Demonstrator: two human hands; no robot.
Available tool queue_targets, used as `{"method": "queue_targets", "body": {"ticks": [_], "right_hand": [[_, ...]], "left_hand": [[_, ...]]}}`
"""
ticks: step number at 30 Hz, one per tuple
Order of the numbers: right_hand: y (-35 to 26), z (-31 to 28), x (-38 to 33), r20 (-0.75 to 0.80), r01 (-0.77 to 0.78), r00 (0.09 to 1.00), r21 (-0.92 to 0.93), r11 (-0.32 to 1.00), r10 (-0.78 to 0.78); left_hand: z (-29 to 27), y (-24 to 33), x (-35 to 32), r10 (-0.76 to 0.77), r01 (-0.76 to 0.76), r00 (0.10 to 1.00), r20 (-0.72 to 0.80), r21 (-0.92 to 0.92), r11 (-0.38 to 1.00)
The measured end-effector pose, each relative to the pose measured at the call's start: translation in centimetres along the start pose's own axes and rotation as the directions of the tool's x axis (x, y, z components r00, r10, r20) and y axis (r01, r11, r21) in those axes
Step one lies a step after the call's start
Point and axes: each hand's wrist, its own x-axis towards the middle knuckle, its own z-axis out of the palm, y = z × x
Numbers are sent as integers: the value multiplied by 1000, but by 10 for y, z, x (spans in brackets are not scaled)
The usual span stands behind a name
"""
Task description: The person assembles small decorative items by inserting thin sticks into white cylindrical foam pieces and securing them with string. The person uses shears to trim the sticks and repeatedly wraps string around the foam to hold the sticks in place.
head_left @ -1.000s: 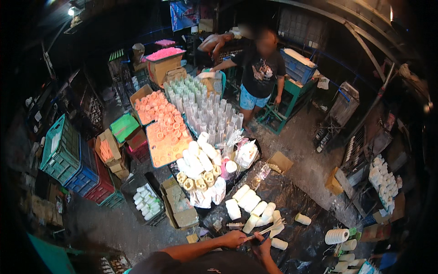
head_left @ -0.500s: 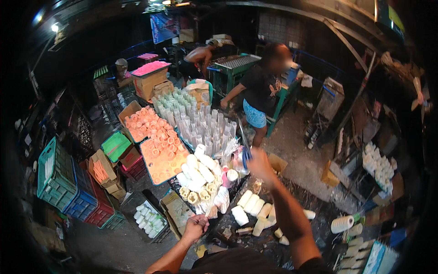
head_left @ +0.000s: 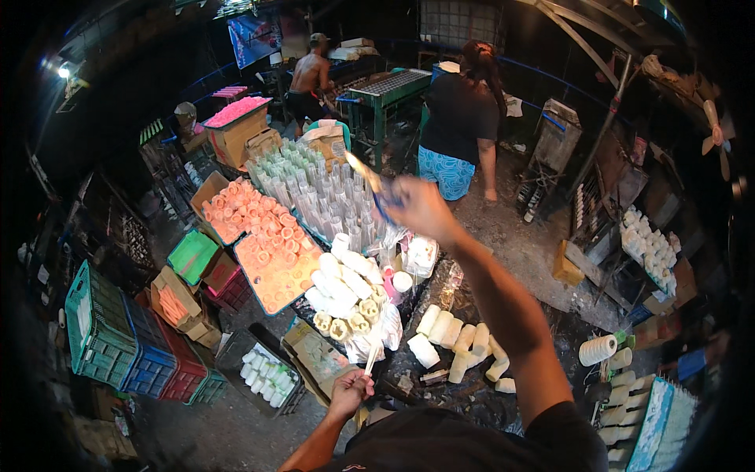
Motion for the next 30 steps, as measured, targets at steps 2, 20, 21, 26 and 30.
{"method": "queue_targets", "body": {"ticks": [2, 20, 21, 26, 30], "right_hand": [[45, 15, -88, 62, -74, 995, -108, 991, 81], [18, 68, -603, -83, -955, 293, -77, 287, 953], [18, 71, -604, -104, -971, 237, 6, 238, 966], [35, 68, -591, 95, -832, 137, 551, 63, 986], [16, 61, -539, 201, -721, 186, 693, -6, 962]], "left_hand": [[6, -4, 14, -6, 5, 999, 53, 17, 1000], [64, -30, 90, -193, -24, 911, 365, 514, 858], [67, -35, 93, -184, -29, 907, 380, 493, 870], [88, -19, 83, -132, -166, 899, 418, 603, 780], [81, -36, 80, -114, -153, 910, 399, 579, 801]]}}
